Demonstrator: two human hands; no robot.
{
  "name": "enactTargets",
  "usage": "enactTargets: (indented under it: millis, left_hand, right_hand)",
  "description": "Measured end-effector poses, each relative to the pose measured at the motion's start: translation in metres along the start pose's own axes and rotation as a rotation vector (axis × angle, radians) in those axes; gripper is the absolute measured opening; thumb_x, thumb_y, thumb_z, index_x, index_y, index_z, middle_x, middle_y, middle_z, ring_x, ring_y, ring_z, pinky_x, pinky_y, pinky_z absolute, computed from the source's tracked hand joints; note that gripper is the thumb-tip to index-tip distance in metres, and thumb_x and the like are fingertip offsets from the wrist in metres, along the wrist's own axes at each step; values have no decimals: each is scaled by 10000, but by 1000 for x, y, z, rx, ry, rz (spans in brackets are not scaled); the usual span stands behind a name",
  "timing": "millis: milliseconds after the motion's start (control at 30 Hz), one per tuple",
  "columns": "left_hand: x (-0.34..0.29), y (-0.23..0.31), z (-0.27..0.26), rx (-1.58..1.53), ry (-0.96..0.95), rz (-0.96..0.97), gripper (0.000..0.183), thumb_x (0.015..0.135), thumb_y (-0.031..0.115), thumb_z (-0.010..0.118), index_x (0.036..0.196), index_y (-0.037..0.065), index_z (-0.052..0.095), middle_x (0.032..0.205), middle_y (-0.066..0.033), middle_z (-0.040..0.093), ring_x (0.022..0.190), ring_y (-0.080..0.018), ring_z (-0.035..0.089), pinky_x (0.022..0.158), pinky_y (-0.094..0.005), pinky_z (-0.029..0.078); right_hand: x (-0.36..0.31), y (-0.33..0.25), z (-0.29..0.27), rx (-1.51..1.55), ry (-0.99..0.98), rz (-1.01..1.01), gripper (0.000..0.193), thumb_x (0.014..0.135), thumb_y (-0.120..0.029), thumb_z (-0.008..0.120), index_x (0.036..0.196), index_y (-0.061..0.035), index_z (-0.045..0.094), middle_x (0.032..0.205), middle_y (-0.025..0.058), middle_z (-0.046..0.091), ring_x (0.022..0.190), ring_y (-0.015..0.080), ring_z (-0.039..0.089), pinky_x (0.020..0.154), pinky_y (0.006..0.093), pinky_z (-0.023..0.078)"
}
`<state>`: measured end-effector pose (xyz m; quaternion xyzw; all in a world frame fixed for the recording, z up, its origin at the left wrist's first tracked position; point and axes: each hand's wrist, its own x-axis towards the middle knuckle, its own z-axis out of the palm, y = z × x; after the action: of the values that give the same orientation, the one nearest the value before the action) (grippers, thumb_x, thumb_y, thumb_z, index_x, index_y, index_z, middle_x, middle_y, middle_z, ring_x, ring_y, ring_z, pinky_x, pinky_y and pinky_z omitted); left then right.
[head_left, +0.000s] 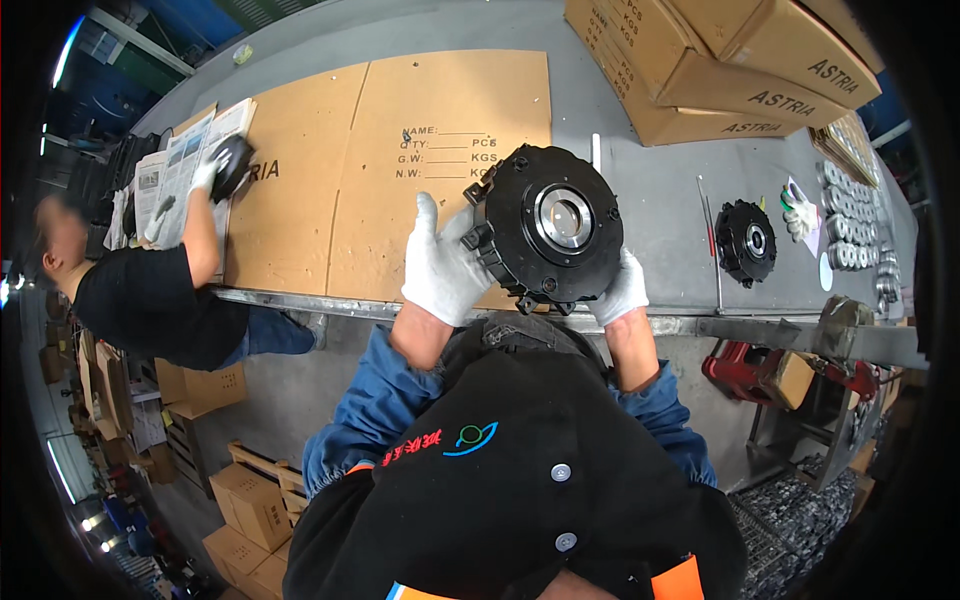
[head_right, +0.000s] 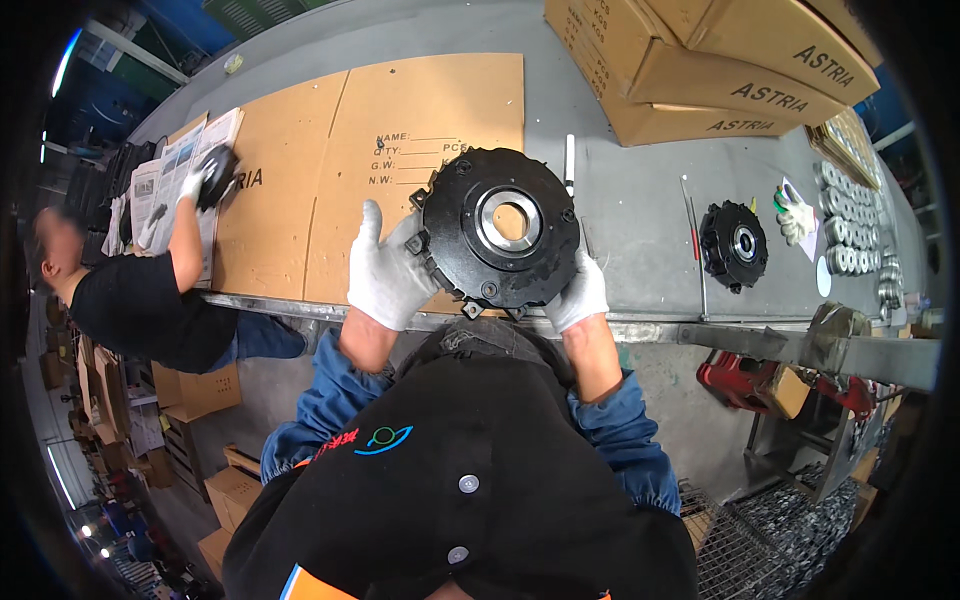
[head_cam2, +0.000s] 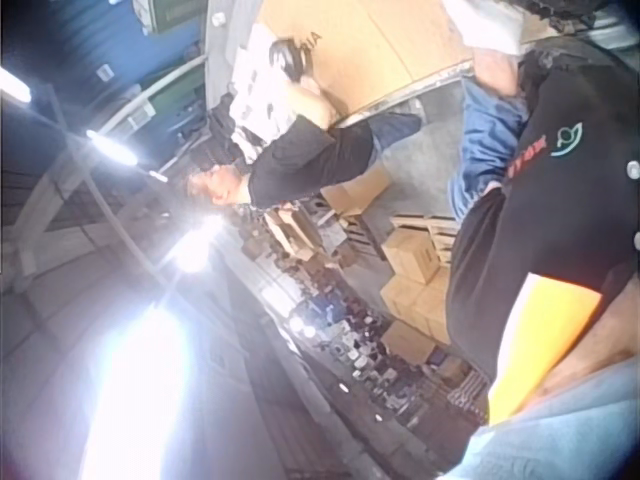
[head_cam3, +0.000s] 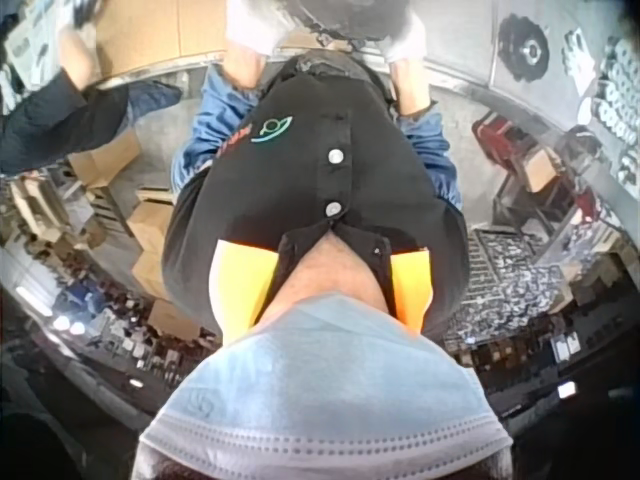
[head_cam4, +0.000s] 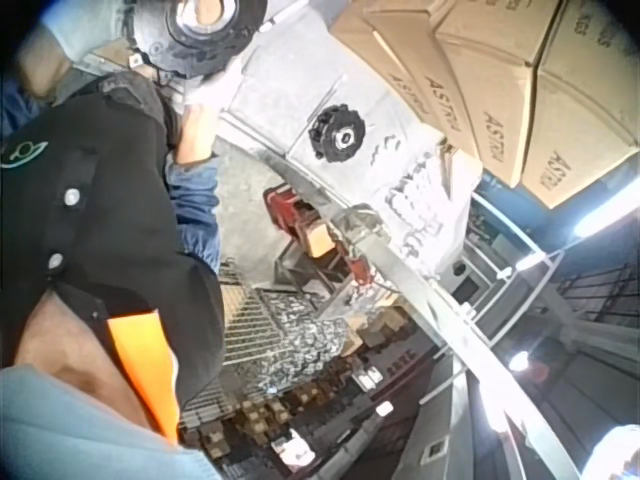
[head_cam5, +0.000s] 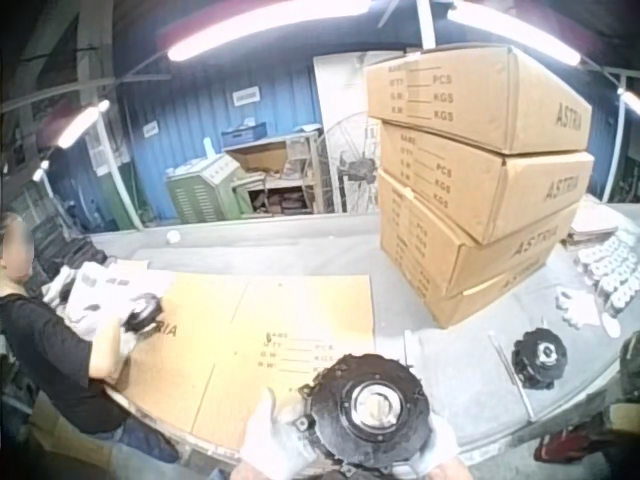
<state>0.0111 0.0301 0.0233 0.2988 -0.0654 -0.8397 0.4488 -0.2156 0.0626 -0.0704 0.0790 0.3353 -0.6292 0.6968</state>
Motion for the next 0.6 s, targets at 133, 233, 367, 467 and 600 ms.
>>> enactTargets:
  millis: [133,233,367,467,600]
  left_hand:
    - [2,1,-1,-27,-101,-15,901,907,708,306,1426,-28,320,1406,-187,449,1278,-323,449,1067,-464,350]
    - [-5,2,4,-4,-116,-3,924,889,729,322,1420,-27,335,1374,-176,479,1239,-315,477,1055,-457,357]
    - [-6,5,9,21,-77,-35,948,864,748,361,1400,-35,364,1298,-157,531,1176,-292,510,1026,-446,379]
    - [-3,5,8,40,-100,-30,907,885,721,360,1381,-37,386,1294,-151,537,1189,-282,508,1022,-427,387]
    - [0,-6,-15,176,-220,78,663,979,537,373,1356,-6,424,1298,-114,544,1220,-236,497,1038,-389,390]
  right_hand:
    - [2,-1,-4,54,8,14,394,1017,-270,333,1280,-43,520,1282,123,578,1172,266,558,998,413,464]
    - [-1,1,0,18,-14,-20,384,1008,-262,356,1255,-31,536,1246,123,599,1124,259,591,958,397,495]
    - [-1,0,1,-9,-49,-48,373,996,-253,381,1229,-19,556,1204,127,621,1089,253,611,943,385,503]
    - [-6,1,14,-17,41,-86,377,967,-228,373,1202,-8,569,1167,152,626,1038,274,624,899,401,527]
    - [-6,6,19,24,67,-48,372,961,-248,395,1192,-29,586,1175,135,631,1074,280,604,933,421,502]
